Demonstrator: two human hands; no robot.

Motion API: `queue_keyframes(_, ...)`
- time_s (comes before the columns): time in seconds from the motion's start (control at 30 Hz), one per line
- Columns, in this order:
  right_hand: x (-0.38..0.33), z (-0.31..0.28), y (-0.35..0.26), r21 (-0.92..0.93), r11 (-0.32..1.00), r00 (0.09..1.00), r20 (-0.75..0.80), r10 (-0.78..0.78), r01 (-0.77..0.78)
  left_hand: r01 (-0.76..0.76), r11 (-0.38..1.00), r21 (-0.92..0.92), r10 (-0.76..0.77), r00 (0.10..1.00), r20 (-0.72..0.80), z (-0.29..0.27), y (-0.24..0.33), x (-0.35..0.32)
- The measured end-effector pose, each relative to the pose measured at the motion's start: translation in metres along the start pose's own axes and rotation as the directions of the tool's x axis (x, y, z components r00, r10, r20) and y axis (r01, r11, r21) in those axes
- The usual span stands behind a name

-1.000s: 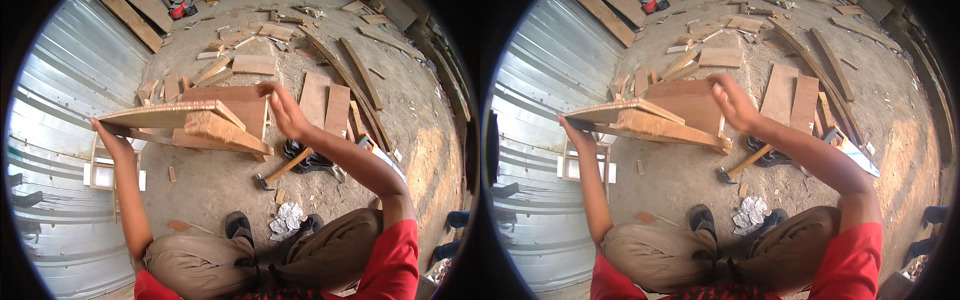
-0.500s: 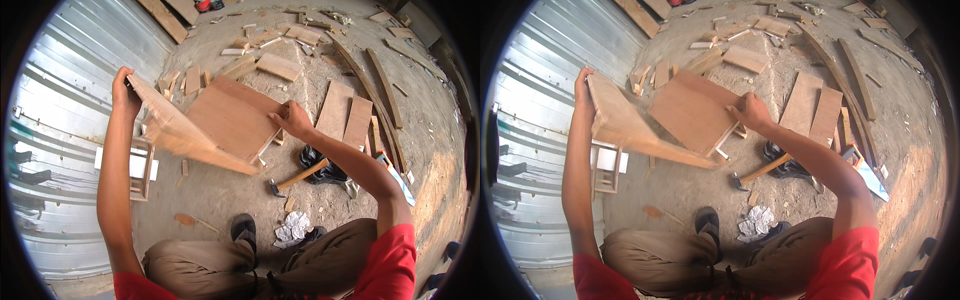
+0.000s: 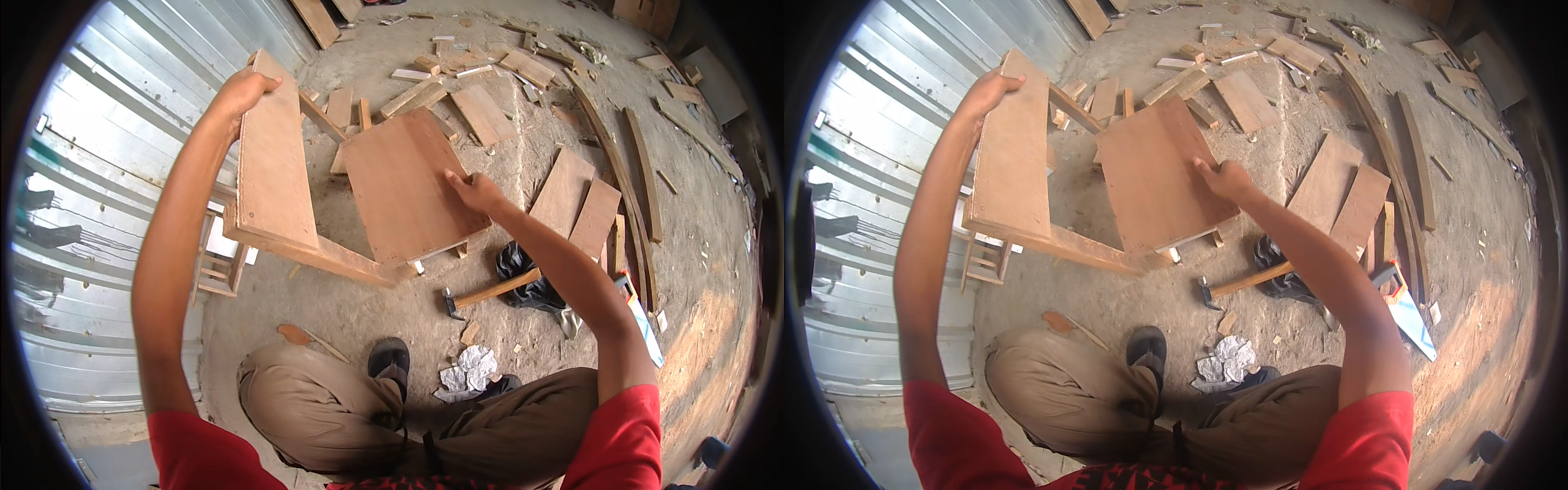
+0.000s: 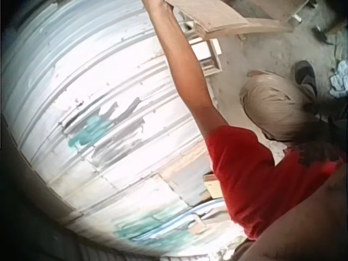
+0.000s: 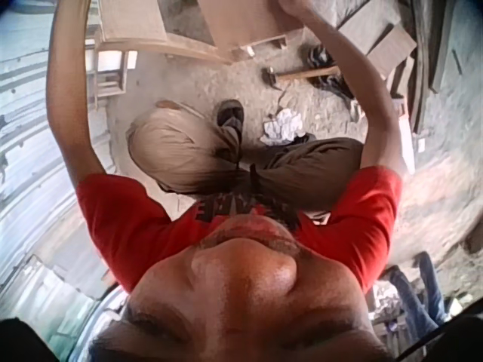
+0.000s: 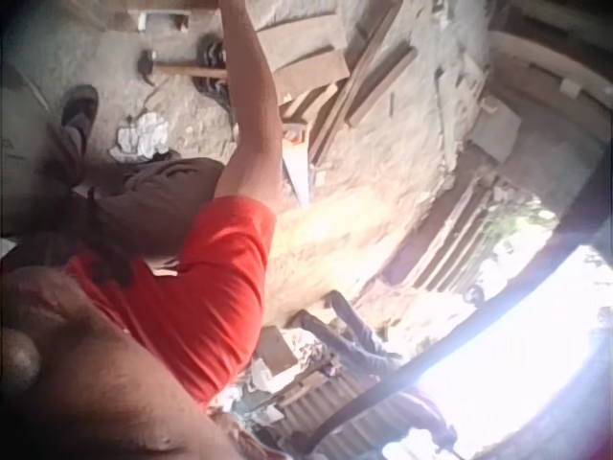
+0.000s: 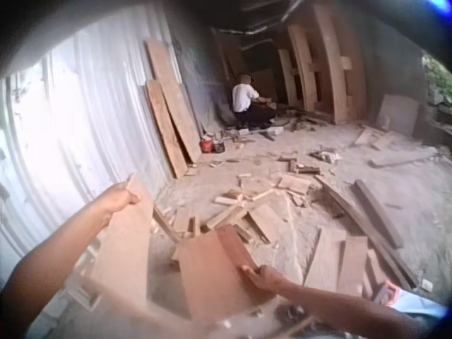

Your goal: The person assembles a wooden chair by attaching the seat and backrest to the frame using a hammer and nails. They repeatedly position and secure wooden pieces, then test fit additional slats.

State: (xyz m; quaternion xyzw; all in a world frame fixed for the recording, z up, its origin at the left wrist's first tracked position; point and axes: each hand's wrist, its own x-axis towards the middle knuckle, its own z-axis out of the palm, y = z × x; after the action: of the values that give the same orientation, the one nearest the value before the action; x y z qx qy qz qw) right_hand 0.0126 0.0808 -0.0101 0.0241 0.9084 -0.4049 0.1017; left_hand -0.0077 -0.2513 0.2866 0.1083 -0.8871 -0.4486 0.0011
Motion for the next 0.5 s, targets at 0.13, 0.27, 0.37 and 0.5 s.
queue_keyframes(0.13,-0.007,0.009,-0.001,0.087,0.996,0.998,0.066,0.014,-0.020,-0.142,0.989,-0.032,0.141,0.989,-0.042,-0.013,-0.020,-0.004)
queue_keyframes(0.27,-0.009,0.012,-0.001,0.116,0.993,0.999,0.027,-0.031,0.028,-0.128,0.990,-0.054,0.124,0.989,-0.074,-0.019,-0.025,-0.007)
queue_keyframes(0.37,-0.009,0.007,0.003,0.114,0.992,0.999,-0.019,-0.050,0.052,-0.102,0.992,-0.068,0.096,0.992,-0.081,-0.012,-0.021,-0.010)
queue_keyframes(0.5,-0.016,0.003,0.005,0.155,0.985,0.995,-0.074,-0.060,0.071,-0.024,0.977,-0.211,0.016,0.999,-0.043,0.014,-0.002,-0.030)
